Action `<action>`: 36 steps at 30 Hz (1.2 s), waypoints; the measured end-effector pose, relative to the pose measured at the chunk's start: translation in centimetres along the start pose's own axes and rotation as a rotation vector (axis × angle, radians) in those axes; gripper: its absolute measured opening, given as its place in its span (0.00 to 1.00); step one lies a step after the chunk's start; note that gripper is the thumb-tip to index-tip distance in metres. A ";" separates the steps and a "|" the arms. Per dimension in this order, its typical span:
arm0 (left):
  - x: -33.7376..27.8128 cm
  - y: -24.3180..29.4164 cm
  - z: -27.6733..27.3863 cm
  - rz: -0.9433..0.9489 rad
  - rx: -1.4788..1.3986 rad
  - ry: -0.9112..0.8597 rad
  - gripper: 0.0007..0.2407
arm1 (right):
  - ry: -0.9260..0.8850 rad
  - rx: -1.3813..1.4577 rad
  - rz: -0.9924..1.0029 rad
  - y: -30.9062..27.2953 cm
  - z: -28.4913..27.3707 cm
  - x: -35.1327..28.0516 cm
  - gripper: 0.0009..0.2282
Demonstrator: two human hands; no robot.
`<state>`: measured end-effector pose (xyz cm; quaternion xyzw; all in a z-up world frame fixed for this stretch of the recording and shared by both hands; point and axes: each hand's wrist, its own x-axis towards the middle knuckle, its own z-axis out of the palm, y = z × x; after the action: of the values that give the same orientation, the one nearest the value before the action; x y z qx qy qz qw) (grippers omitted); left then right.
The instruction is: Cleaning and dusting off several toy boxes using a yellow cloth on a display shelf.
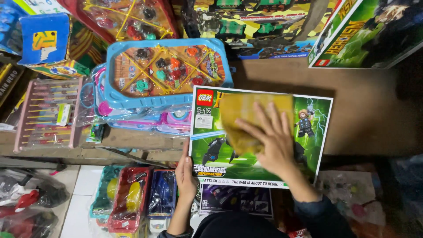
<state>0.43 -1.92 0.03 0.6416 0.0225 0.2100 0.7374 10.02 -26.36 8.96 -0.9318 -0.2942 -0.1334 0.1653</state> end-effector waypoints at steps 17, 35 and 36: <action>-0.5 0.8 1.1 -0.023 -0.199 0.004 0.24 | 0.107 0.160 -0.073 -9.7 1.7 -1.2 0.31; -0.6 1.6 1.4 -0.115 -0.074 0.082 0.26 | 0.407 0.026 0.447 1.2 4.6 -16.8 0.17; -0.6 1.7 1.4 -0.117 -0.071 0.084 0.26 | 0.405 0.029 0.447 0.2 4.5 -16.1 0.17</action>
<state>-0.17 -3.30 1.74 0.6034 0.0834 0.1942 0.7690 -1.98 -32.89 -0.73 -0.9255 -0.0447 -0.2725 0.2593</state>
